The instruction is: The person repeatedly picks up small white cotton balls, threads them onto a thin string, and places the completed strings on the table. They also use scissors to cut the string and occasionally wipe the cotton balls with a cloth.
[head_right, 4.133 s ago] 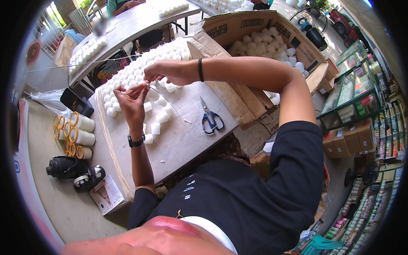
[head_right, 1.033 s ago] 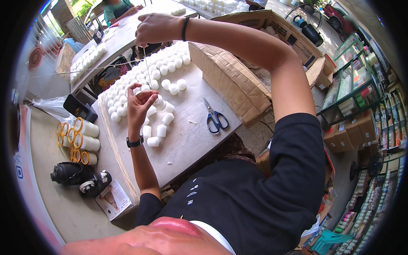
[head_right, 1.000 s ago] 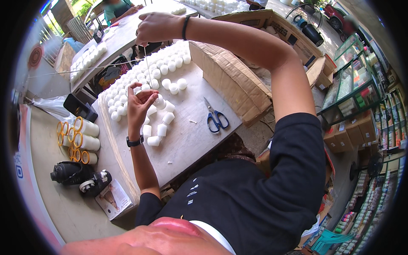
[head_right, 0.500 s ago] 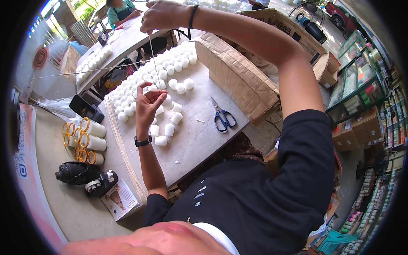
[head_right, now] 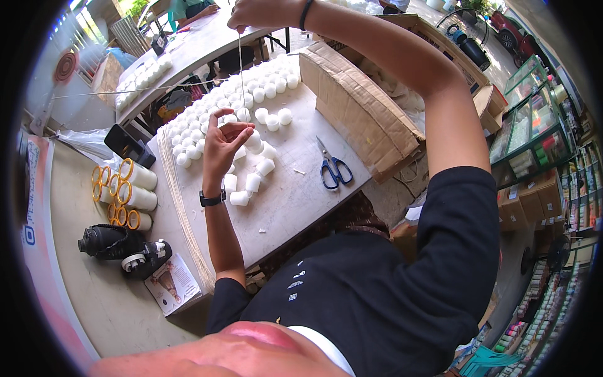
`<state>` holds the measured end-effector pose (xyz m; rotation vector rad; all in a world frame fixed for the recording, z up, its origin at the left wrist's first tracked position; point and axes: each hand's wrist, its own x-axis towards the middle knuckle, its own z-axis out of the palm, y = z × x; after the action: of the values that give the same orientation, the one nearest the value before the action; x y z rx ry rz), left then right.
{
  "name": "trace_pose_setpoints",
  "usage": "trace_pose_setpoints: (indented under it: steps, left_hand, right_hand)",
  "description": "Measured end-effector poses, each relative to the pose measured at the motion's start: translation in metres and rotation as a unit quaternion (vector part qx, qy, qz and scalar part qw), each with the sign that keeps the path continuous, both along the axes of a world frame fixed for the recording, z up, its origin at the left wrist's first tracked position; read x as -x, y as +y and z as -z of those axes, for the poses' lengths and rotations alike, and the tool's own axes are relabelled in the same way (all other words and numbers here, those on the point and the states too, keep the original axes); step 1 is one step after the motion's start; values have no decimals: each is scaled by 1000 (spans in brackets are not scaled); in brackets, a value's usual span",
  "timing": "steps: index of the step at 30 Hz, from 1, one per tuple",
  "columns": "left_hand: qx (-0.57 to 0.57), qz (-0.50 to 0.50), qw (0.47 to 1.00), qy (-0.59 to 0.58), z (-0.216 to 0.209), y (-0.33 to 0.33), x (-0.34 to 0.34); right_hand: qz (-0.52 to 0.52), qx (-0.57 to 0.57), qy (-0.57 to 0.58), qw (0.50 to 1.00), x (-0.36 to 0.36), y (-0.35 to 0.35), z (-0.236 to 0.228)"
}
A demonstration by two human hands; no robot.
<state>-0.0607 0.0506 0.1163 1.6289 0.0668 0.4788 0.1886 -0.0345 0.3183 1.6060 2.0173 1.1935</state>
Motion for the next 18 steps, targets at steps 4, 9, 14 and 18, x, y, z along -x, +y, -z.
trace_pose_setpoints:
  steps: [4,9,14,18]
  left_hand:
    - [-8,8,1000,-2,0,-2,0]
    - [-25,-6,1000,-4,-1,-2,0]
    - [-22,-7,1000,-2,-3,-4,2]
    - [-15,-10,1000,-5,-2,-1,4]
  right_hand:
    - [5,-13,-26,1000,1,-2,-4]
    - [-12,-47,-9,999,-7,-8,-3]
    - [13,-48,-26,998,-13,-4,1]
    - [21,-59,-31,998,-18,2,5]
